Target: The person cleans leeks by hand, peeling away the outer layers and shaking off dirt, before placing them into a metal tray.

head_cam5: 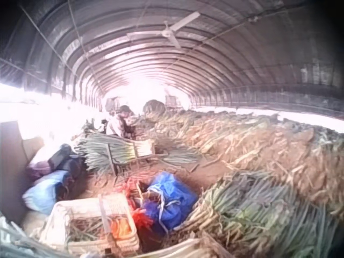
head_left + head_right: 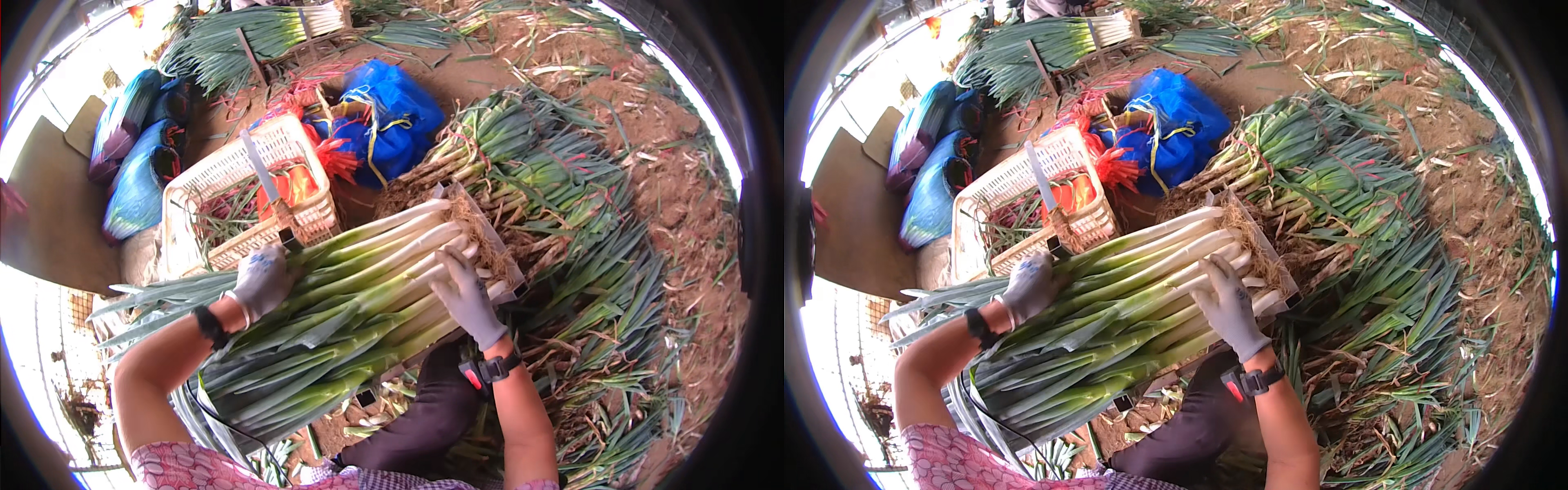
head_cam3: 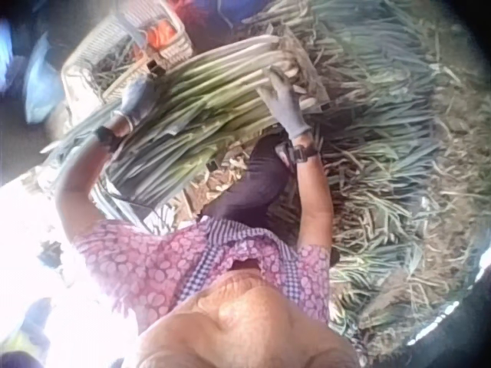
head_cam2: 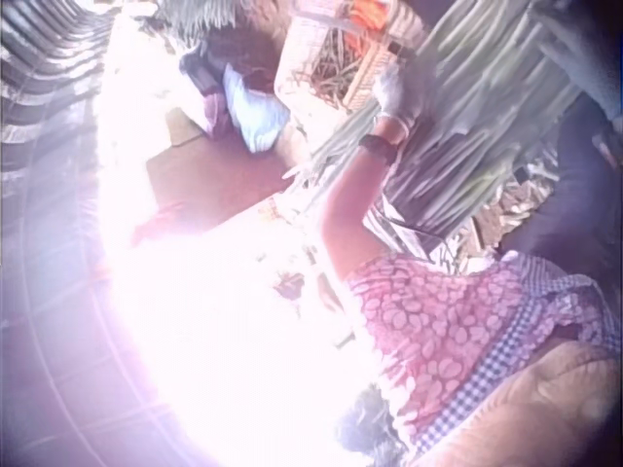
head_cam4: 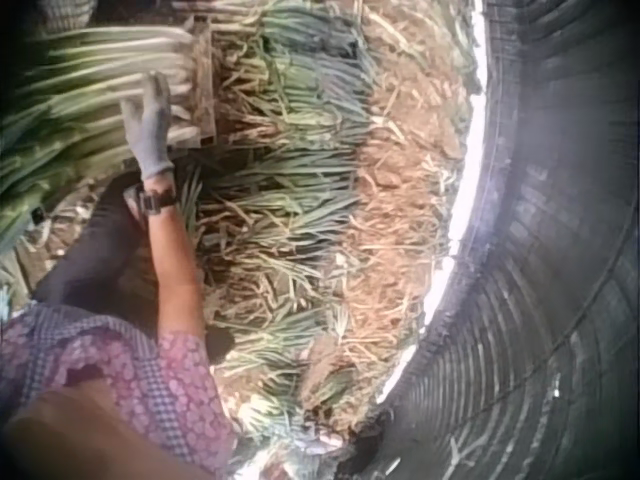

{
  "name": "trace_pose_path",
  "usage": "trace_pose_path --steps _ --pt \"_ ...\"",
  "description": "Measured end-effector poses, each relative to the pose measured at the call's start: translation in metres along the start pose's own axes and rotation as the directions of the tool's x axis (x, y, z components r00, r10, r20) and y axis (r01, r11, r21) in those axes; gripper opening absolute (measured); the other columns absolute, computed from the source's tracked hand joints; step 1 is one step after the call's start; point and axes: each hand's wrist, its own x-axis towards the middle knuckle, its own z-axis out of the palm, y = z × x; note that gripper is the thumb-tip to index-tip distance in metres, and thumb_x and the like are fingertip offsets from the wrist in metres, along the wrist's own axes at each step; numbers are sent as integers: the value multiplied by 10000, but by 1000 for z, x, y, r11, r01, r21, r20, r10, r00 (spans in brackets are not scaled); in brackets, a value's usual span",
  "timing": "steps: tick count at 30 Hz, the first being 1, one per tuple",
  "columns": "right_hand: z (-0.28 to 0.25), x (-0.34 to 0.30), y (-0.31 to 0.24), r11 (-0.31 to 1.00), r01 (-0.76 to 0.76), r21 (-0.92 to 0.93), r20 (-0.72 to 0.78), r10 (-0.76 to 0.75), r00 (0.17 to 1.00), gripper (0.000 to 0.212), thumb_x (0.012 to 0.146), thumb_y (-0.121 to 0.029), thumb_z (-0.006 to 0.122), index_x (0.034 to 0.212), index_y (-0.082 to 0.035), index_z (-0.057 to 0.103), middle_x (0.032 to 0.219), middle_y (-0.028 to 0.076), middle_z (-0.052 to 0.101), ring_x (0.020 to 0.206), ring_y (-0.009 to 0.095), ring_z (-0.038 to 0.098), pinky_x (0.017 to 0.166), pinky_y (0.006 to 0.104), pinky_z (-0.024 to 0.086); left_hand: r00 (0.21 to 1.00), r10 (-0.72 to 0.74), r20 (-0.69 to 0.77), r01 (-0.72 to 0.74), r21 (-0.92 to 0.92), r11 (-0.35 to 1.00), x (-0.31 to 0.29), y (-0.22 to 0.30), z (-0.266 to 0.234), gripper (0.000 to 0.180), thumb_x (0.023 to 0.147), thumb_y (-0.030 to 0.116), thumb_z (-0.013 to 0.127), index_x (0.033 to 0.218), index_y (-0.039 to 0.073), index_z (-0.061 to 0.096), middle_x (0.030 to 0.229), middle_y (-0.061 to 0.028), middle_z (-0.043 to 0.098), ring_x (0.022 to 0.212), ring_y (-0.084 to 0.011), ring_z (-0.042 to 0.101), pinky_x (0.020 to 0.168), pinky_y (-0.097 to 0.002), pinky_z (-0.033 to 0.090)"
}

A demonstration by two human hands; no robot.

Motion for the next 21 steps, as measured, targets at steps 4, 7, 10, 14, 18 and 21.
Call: trace_pose_path --steps 4,7,10,14,18,21 --pt "12 16 9 1000 25 -17 -60 -25 998 472 816 -183 645 1237 -4 525 1289 223 480 1218 381 438 1024 423 351 959 -104 263 101 26 995 22 -2 9 520 861 457 547 1050 -22 623 1026 -237 636 970 -362 620 812 -433 497" --pt "31 30 13 993 83 -87 -40 -87 995 460 826 -212 629 1236 -24 536 1294 217 481 1230 397 413 1030 449 324 982 6 189 -8 9 1000 27 -26 27 530 866 466 537 1031 -29 630 1014 -238 640 955 -371 624 801 -436 506" --pt "31 32 15 978 88 -189 -89 -106 990 446 852 -247 596 1243 -40 538 1300 211 481 1242 399 392 1034 467 304 977 -46 210 35 54 998 34 -2 22 544 884 472 492 1050 -29 621 1030 -262 624 1005 -382 592 860 -433 473" --pt "32 32 -17 980 100 -173 -12 -104 995 493 878 -328 582 1286 -60 511 1365 190 428 1260 399 376 1061 471 260 922 -21 387 29 -13 999 43 -15 18 661 829 548 517 1101 -47 613 1151 -237 604 1097 -352 573 933 -408 437" --pt "59 35 -67 934 293 -206 109 -275 955 554 884 -416 557 1316 -75 490 1397 174 397 1276 373 369 1062 478 249 906 -1 423 -8 19 1000 38 -19 5 659 869 563 461 1113 -31 609 1126 -241 610 1055 -352 582 910 -395 441" --pt "89 44 -84 914 343 -217 181 -308 934 588 895 -463 517 1350 -95 455 1428 151 367 1285 348 376 1070 482 241 920 52 388 -68 27 997 27 -10 -10 659 875 568 451 1124 -23 605 1139 -238 605 1062 -369 575 920 -391 442"
